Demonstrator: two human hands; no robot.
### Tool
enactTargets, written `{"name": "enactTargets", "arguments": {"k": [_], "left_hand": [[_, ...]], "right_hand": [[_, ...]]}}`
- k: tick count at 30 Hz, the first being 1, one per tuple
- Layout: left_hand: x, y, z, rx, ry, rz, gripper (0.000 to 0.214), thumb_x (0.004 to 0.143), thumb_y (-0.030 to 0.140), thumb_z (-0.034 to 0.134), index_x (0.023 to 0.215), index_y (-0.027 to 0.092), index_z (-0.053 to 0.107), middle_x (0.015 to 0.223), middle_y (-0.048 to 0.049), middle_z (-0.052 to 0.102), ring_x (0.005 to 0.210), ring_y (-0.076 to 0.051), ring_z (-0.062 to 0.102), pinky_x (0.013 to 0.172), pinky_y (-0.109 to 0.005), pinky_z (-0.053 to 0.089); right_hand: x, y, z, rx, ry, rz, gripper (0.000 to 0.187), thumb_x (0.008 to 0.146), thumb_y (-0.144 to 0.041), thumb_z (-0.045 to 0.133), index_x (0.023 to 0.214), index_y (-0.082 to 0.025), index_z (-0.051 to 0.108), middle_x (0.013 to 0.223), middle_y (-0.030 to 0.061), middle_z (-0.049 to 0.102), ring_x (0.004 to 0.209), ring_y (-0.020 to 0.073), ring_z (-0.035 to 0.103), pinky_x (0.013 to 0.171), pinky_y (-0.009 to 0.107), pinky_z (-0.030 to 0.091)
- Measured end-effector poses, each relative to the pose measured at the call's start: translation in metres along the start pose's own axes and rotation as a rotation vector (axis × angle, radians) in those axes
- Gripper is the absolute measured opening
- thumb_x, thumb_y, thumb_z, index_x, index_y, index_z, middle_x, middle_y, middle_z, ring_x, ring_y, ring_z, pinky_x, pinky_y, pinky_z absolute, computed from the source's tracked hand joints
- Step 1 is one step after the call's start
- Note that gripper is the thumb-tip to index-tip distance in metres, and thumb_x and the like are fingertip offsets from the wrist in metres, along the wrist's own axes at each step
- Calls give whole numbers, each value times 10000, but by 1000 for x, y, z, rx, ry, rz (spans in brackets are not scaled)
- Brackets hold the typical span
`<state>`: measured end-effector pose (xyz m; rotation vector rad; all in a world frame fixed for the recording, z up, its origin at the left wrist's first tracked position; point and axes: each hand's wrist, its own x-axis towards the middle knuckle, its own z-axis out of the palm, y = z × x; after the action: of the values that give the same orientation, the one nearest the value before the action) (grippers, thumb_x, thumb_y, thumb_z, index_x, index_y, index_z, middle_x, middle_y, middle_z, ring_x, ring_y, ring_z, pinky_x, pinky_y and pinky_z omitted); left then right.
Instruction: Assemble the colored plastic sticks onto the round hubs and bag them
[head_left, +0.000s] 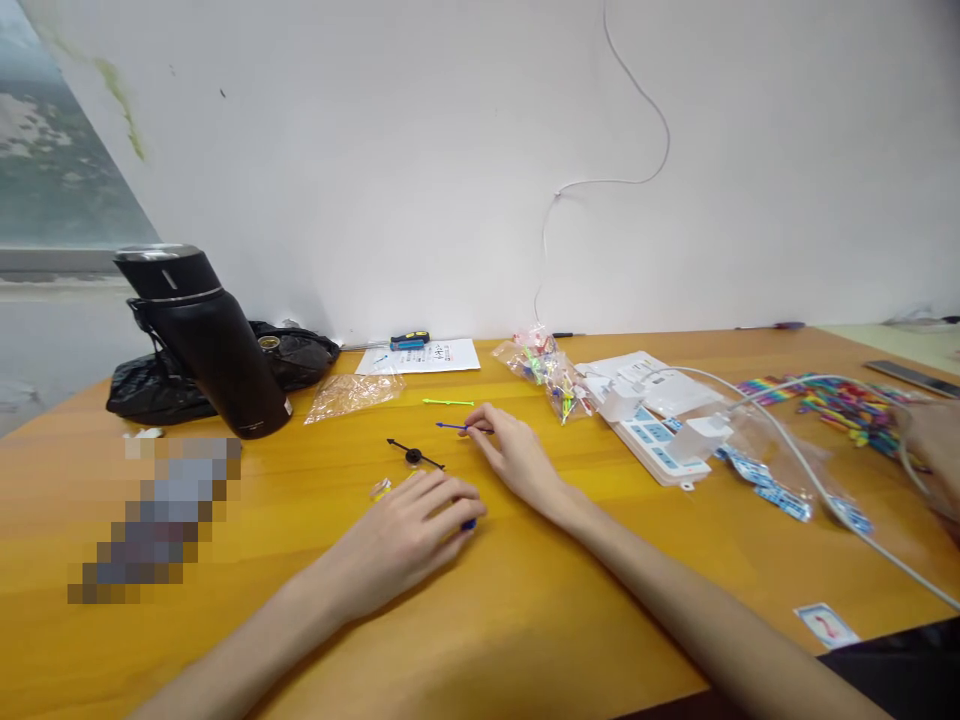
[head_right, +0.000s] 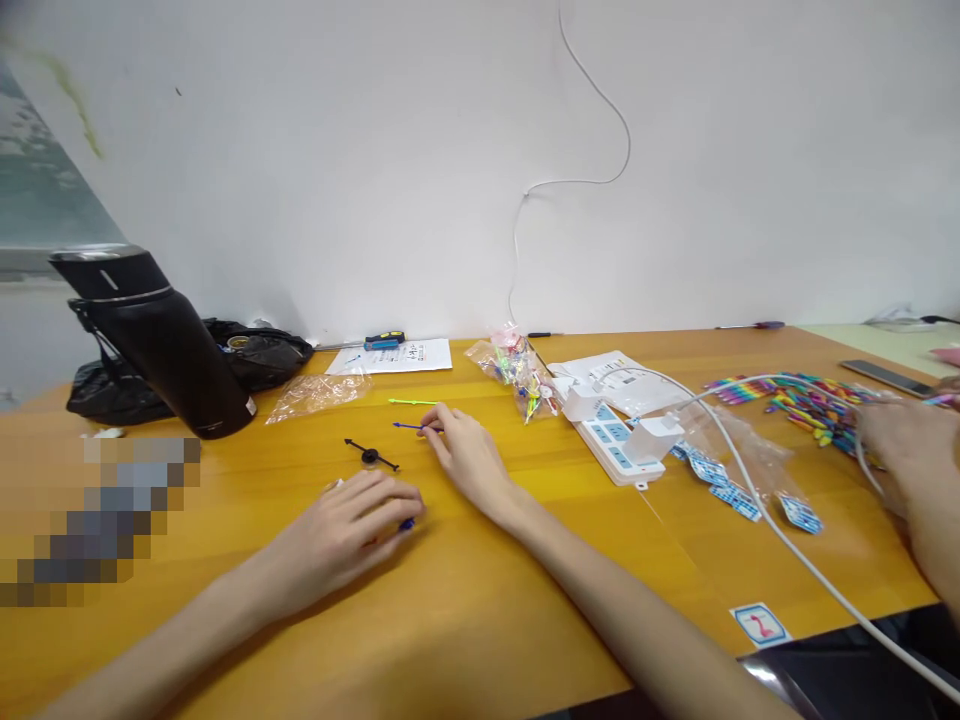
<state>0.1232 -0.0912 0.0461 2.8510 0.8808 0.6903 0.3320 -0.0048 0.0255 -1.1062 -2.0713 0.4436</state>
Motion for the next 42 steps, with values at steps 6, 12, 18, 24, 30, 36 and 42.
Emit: {"name": "enactTargets", "arguments": {"k": [6, 12, 18, 24, 30, 36, 42], "left_hand": [[4, 6, 0, 107, -9, 109, 247, 1027, 151, 437, 1201, 205, 603, 1201, -79, 692, 1016, -220, 621, 871, -368, 496], [-1, -8, -1, 99, 35, 31, 224, 1034, 172, 452, 1207, 202, 592, 1207, -87, 681, 1050, -233, 615, 917, -392, 501], [-6, -20, -5, -180, 184, -156, 263, 1042, 198, 474, 1264, 258, 603, 1318, -85, 572, 1165, -186, 605, 1040, -355, 474], [-7, -35, -5, -377, 413, -410, 228, 1002, 285, 581, 1226, 258, 612, 1179, -53, 615, 1001, -174, 644, 956, -375, 513], [-7, -38, -1, -457, 443, -460, 209, 956, 290, 648, 1147, 227, 591, 1052, -31, 640, 922, -172, 655, 885, -347, 536], [-8, -32, 0, -403, 390, -366, 118, 960, 248, 636, 1063, 220, 587, 1016, -24, 610, 906, -167, 626, 836, -315, 524], [-10, -34, -1, -320, 329, -304, 135, 997, 265, 587, 1129, 238, 576, 1078, -28, 608, 956, -163, 633, 886, -319, 523]], "right_hand": [[38, 10, 15, -311, -9, -100, 69, 983, -203, 586, 982, -182, 652, 1012, 72, 715, 984, 226, 609, 898, 360, 420], [63, 22, 31, -386, -9, -74, 55, 959, -197, 622, 941, -167, 665, 1003, 77, 713, 1003, 228, 581, 909, 359, 365], [67, 30, 29, -366, -7, -84, 38, 931, -170, 642, 911, -158, 672, 982, 77, 713, 992, 226, 590, 926, 369, 355], [55, 11, 21, -183, 30, -103, 94, 995, -201, 553, 998, -172, 643, 1050, 71, 707, 1019, 205, 609, 939, 352, 400], [5, -41, 20, 411, -98, -97, 201, 1033, -365, 516, 1145, -209, 573, 1049, 49, 682, 966, 170, 643, 898, 322, 499], [-16, -52, 13, 489, -142, -66, 195, 955, -351, 658, 1069, -201, 605, 999, 40, 681, 894, 161, 647, 832, 305, 538], [-15, -50, 7, 495, -147, -78, 164, 960, -339, 653, 1063, -216, 621, 1008, 36, 707, 927, 168, 679, 884, 335, 556]]}}
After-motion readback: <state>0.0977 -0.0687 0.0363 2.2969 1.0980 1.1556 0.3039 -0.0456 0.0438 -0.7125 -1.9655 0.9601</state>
